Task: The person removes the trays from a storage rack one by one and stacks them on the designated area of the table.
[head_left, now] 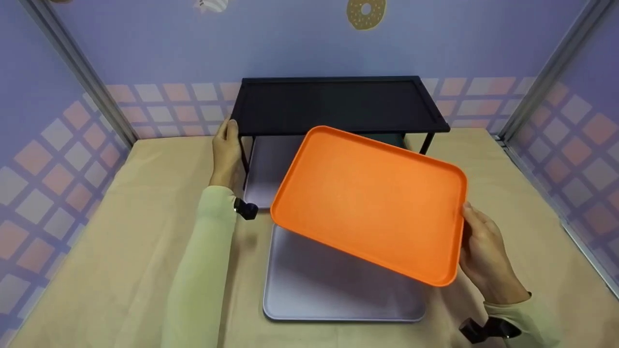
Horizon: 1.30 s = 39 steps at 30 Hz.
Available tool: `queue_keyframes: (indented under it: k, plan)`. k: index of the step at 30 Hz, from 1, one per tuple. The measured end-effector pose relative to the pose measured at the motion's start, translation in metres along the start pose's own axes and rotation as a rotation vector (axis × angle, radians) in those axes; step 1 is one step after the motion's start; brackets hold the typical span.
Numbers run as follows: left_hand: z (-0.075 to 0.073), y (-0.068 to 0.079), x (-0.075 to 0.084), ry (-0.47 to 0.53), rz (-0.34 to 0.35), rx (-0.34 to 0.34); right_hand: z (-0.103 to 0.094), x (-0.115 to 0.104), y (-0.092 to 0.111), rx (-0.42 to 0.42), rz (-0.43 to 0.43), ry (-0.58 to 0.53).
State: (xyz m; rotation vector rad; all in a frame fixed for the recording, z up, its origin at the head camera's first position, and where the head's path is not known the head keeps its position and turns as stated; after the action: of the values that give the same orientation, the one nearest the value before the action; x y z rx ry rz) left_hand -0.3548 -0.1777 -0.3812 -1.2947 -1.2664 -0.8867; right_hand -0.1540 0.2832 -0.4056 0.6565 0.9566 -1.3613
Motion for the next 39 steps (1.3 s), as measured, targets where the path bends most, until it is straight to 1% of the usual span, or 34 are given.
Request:
queue_keyframes:
  k: [3, 5, 10, 14, 20, 27, 32, 39]
  plan:
    - [0.0009, 0.0007, 0.0010, -0.003, -0.012, -0.006, 0.0006, 0.0005, 0.0006, -0.024, 0.012, 0.002]
    - [0.0012, 0.0010, 0.0013, -0.004, -0.012, -0.004, 0.0011, 0.0010, 0.0011, -0.029, 0.026, 0.023]
    - [0.0016, 0.0007, 0.0000, 0.037, -0.025, -0.017, 0.0017, 0.0024, 0.0025, -0.024, 0.056, 0.053]
    - [0.0010, -0.0001, -0.0006, 0.047, -0.030, -0.020, 0.0013, 0.0031, 0.0026, -0.012, 0.077, 0.073]
    - [0.0013, -0.0010, -0.0003, 0.061, -0.045, -0.021, -0.0024, 0.0029, 0.0040, -0.054, 0.105, 0.082]
    - [0.0021, -0.0007, -0.0003, 0.033, -0.024, 0.001, -0.0050, 0.0032, 0.0042, -0.067, 0.136, 0.092]
    - [0.0010, 0.0008, 0.0013, 0.025, -0.032, -0.007, -0.0060, 0.0038, 0.0045, -0.072, 0.159, 0.111]
    - [0.0005, 0.0003, 0.0000, -0.003, -0.011, 0.001, -0.0067, 0.0051, 0.0046, -0.043, 0.181, 0.151]
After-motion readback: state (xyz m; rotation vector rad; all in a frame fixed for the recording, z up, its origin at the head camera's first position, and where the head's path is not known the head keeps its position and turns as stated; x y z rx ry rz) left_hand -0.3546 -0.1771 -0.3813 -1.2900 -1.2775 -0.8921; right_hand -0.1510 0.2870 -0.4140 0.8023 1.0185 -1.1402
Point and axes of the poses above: each hand's wrist, its own y-axis away from the middle knuckle, its own z-axis out of the palm, x = y × z, the point moved 1 cm from there along -y, towards the middle knuckle, and after that the axes turned 6 degrees about -x, right-handed, at the moved point
